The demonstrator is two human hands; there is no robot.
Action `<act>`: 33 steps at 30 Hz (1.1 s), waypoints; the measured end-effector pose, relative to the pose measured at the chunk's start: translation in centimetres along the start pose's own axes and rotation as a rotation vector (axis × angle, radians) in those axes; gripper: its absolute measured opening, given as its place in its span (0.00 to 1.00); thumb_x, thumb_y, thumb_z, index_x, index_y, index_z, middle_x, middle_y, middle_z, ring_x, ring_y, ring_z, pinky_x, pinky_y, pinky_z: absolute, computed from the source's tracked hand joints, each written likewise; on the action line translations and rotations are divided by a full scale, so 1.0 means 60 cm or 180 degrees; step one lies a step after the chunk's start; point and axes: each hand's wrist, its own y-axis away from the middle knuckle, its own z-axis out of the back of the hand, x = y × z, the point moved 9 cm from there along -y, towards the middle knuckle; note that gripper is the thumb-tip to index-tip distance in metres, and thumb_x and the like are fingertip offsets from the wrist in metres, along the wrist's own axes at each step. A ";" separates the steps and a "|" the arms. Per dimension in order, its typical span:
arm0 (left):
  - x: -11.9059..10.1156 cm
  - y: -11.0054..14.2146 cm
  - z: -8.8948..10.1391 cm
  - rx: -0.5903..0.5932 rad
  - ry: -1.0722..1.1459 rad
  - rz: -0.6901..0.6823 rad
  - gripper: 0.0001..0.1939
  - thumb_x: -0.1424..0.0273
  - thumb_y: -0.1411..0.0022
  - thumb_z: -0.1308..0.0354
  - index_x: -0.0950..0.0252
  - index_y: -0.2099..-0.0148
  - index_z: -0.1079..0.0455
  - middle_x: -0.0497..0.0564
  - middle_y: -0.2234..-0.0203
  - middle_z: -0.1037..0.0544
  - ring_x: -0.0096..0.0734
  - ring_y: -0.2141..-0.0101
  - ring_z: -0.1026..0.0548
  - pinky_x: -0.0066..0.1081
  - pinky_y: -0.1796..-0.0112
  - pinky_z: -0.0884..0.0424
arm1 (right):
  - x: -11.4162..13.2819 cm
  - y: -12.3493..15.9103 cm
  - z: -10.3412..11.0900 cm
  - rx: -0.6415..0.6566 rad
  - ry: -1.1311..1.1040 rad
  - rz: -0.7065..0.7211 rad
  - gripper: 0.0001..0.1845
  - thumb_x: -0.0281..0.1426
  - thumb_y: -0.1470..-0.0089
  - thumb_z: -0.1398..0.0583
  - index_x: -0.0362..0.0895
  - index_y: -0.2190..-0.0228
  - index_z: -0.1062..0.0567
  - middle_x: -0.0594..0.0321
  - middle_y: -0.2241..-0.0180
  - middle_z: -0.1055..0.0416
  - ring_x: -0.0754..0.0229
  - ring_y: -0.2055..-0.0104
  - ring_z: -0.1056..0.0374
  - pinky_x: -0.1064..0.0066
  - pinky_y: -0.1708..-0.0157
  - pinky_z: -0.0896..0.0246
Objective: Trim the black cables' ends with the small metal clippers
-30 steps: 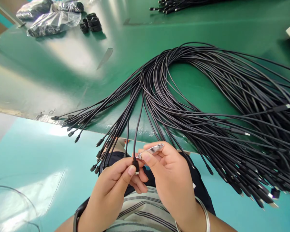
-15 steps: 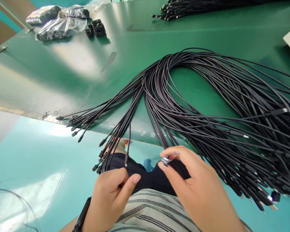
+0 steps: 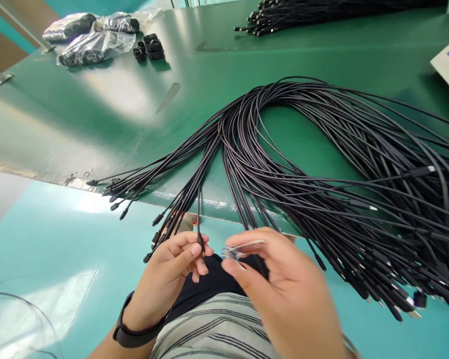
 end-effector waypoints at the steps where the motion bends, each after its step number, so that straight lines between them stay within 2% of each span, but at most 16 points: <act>1: -0.004 0.000 -0.003 -0.0030 0.0036 -0.0031 0.07 0.69 0.40 0.39 0.69 0.61 0.29 0.52 0.71 0.20 0.26 0.76 0.22 0.21 0.78 0.30 | -0.004 -0.006 -0.024 0.0125 -0.0186 -0.0100 0.04 0.36 0.49 0.33 0.53 0.68 0.21 0.65 0.65 0.22 0.57 0.63 0.26 0.70 0.62 0.28; 3: -0.012 0.002 -0.008 -0.0129 -0.0027 -0.0142 0.05 0.71 0.39 0.39 0.68 0.62 0.30 0.53 0.69 0.18 0.31 0.72 0.19 0.23 0.75 0.27 | -0.017 -0.022 -0.063 0.0310 -0.0813 -0.0313 0.04 0.36 0.46 0.34 0.53 0.66 0.21 0.65 0.65 0.21 0.60 0.63 0.26 0.72 0.62 0.28; 5: -0.021 0.005 -0.013 -0.0174 -0.0176 -0.0330 0.04 0.72 0.37 0.41 0.67 0.61 0.30 0.53 0.67 0.18 0.32 0.70 0.18 0.24 0.73 0.25 | -0.029 -0.034 -0.089 0.0439 -0.1485 -0.0513 0.04 0.35 0.45 0.35 0.51 0.65 0.22 0.64 0.63 0.21 0.61 0.64 0.26 0.72 0.64 0.27; 9: -0.032 0.011 -0.024 -0.0066 -0.0295 -0.0623 0.02 0.72 0.36 0.42 0.65 0.60 0.29 0.51 0.67 0.18 0.29 0.70 0.19 0.24 0.71 0.24 | -0.038 -0.042 -0.110 0.0669 -0.2111 -0.0716 0.03 0.33 0.44 0.35 0.49 0.65 0.23 0.62 0.66 0.22 0.61 0.66 0.28 0.72 0.70 0.28; 23: -0.023 0.017 -0.019 -0.0109 -0.0356 -0.0462 0.03 0.73 0.35 0.43 0.64 0.60 0.28 0.50 0.68 0.18 0.28 0.69 0.19 0.26 0.67 0.23 | -0.044 -0.036 -0.112 0.0655 -0.1984 -0.0948 0.02 0.32 0.45 0.35 0.47 0.68 0.22 0.61 0.66 0.22 0.61 0.69 0.28 0.72 0.73 0.28; 29: -0.016 0.007 -0.027 -0.0027 0.0400 -0.0111 0.04 0.71 0.40 0.37 0.66 0.64 0.28 0.49 0.74 0.19 0.27 0.75 0.21 0.23 0.73 0.25 | -0.051 -0.037 -0.099 0.0456 -0.1917 -0.0981 0.04 0.34 0.46 0.33 0.49 0.67 0.22 0.62 0.67 0.20 0.60 0.64 0.25 0.71 0.63 0.28; 33: -0.002 0.001 -0.038 0.0277 0.0993 0.0170 0.06 0.71 0.42 0.35 0.68 0.65 0.27 0.49 0.76 0.19 0.25 0.79 0.22 0.21 0.77 0.26 | -0.042 -0.039 -0.100 0.0550 -0.2007 -0.0852 0.03 0.34 0.46 0.33 0.49 0.67 0.22 0.64 0.67 0.20 0.62 0.65 0.24 0.72 0.64 0.29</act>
